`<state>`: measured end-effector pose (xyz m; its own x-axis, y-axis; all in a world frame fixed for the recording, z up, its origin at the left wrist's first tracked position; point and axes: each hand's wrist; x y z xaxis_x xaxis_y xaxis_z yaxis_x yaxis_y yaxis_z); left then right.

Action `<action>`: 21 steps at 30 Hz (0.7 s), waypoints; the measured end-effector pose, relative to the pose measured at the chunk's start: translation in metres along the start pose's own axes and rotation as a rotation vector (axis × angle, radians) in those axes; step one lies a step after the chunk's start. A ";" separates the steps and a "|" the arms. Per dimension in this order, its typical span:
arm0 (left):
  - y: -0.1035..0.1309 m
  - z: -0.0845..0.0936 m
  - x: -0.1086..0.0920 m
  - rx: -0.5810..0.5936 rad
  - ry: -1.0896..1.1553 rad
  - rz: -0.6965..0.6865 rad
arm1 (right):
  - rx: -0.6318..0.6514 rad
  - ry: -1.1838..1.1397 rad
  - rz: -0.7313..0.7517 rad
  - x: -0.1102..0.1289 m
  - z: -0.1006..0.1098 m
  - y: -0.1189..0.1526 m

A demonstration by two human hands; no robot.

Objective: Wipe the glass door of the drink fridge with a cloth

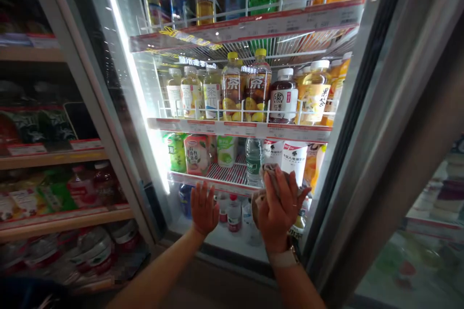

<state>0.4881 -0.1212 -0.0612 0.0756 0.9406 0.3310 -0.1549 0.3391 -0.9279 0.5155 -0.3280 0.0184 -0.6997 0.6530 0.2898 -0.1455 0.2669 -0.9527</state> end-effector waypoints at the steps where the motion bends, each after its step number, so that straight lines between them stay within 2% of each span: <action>1: 0.001 0.000 0.000 0.002 -0.001 0.003 | 0.017 0.010 0.011 0.002 -0.001 0.003; 7: 0.001 -0.002 0.000 -0.016 0.037 0.024 | 0.236 0.007 0.172 0.012 -0.006 0.046; 14: 0.007 -0.002 -0.004 0.038 0.045 0.041 | 0.547 -0.101 0.350 -0.001 0.006 0.106; 17: 0.009 -0.002 -0.005 0.060 0.044 0.039 | 0.605 -0.134 0.377 -0.004 0.012 0.112; 21: 0.010 -0.002 -0.006 0.078 0.005 0.027 | 0.569 -0.110 0.386 -0.003 0.016 0.092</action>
<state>0.4877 -0.1236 -0.0731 0.0752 0.9492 0.3054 -0.2335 0.3145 -0.9201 0.4929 -0.3163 -0.0717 -0.8376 0.5427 -0.0618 -0.1947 -0.4024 -0.8945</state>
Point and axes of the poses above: each hand's wrist, its own y-axis away from the middle knuckle, its own z-axis out of the back of the hand, x = y × z, and after that the axes turned 9 degrees about -z, right-handed
